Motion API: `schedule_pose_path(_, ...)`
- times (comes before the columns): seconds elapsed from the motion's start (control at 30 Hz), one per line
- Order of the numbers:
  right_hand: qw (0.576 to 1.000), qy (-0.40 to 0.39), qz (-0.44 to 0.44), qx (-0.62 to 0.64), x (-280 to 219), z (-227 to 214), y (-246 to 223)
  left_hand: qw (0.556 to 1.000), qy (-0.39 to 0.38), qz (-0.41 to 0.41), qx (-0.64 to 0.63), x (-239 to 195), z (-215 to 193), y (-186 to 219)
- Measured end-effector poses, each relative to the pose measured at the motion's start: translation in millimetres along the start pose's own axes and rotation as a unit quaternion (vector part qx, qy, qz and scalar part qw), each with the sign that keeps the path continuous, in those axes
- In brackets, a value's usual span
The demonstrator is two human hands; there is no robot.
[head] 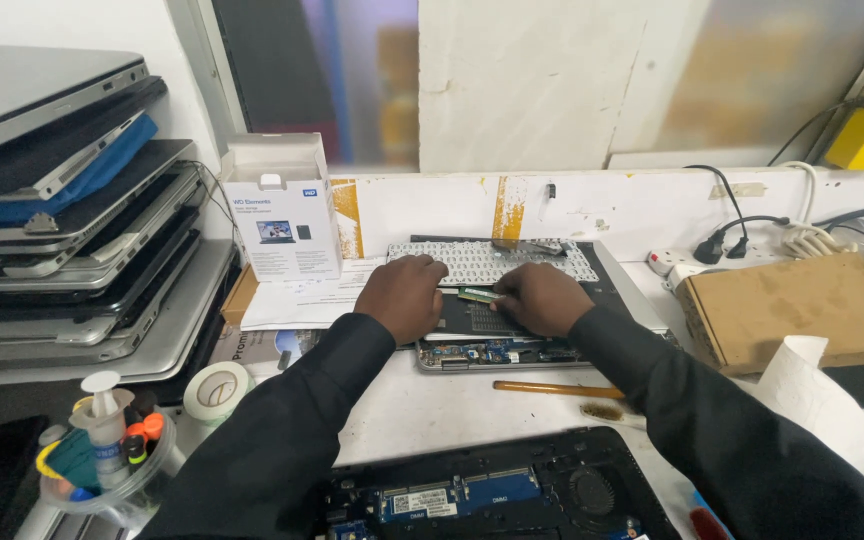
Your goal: The person cleans a RAM module and an SSD with a brush, then installs them into a disassembled laptop. They also use a screwdriver to secure the SSD.
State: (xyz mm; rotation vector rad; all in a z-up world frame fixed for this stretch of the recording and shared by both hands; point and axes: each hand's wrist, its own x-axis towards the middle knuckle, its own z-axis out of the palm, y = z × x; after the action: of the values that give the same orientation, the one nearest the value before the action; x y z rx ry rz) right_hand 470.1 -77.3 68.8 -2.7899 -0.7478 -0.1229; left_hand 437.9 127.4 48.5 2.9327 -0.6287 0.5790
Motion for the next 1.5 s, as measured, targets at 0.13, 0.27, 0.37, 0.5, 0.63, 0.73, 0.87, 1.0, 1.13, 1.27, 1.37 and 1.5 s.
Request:
schedule_pose_path(0.13,0.998,0.013,-0.007,-0.057,-9.8,-6.0,-11.1,0.999,0.023,-0.006,-0.028,-7.7,-10.4,10.2)
schedule_pose_path(0.27,0.998,0.059,0.012,0.028,-6.7,3.3,19.2,0.99,0.041,-0.034,-0.133,-32.6,-34.3,31.7)
schedule_pose_path(0.37,0.965,0.085,-0.008,0.246,-18.8,8.3,41.3,0.945,0.057,-0.11,-0.302,-59.4,-58.0,63.5)
schedule_pose_path(0.5,0.898,-0.022,-0.099,0.428,-98.6,-36.4,-14.0,0.593,-0.02,-0.227,-0.772,-90.0,-83.9,111.2)
schedule_pose_path(0.63,0.9,-0.134,-0.249,0.332,-155.0,-79.1,-62.5,0.421,-0.004,-0.229,-0.877,-125.1,-119.0,162.4)
schedule_pose_path(0.73,0.913,-0.108,-0.255,0.299,-174.4,-82.3,-75.9,0.362,0.05,-0.264,-0.892,-153.6,-123.5,188.1)
schedule_pose_path(0.87,0.919,0.009,-0.281,0.276,-158.3,-53.1,-38.8,0.311,0.098,-0.344,-0.881,-186.9,-128.5,207.2)
schedule_pose_path(1.0,0.993,0.041,-0.108,-0.01,-117.5,9.8,62.4,0.238,0.129,-0.36,-0.893,-219.9,-117.0,210.4)
schedule_pose_path(1.13,0.983,-0.017,-0.034,-0.18,-105.9,32.6,107.9,0.166,0.145,-0.342,-0.914,-243.0,-105.0,211.9)
schedule_pose_path(1.27,0.967,-0.062,-0.078,-0.235,-107.9,33.3,111.8,0.117,0.148,-0.31,-0.932,-256.3,-90.5,206.4)
schedule_pose_path(1.37,0.968,-0.125,0.084,-0.203,-131.9,14.6,69.3,0.133,0.127,-0.257,-0.949,-259.8,-81.7,204.0)
schedule_pose_path(1.5,0.973,-0.103,0.089,-0.185,-138.9,24.2,84.4,0.14,0.115,-0.254,-0.95,-260.0,-81.0,205.0)
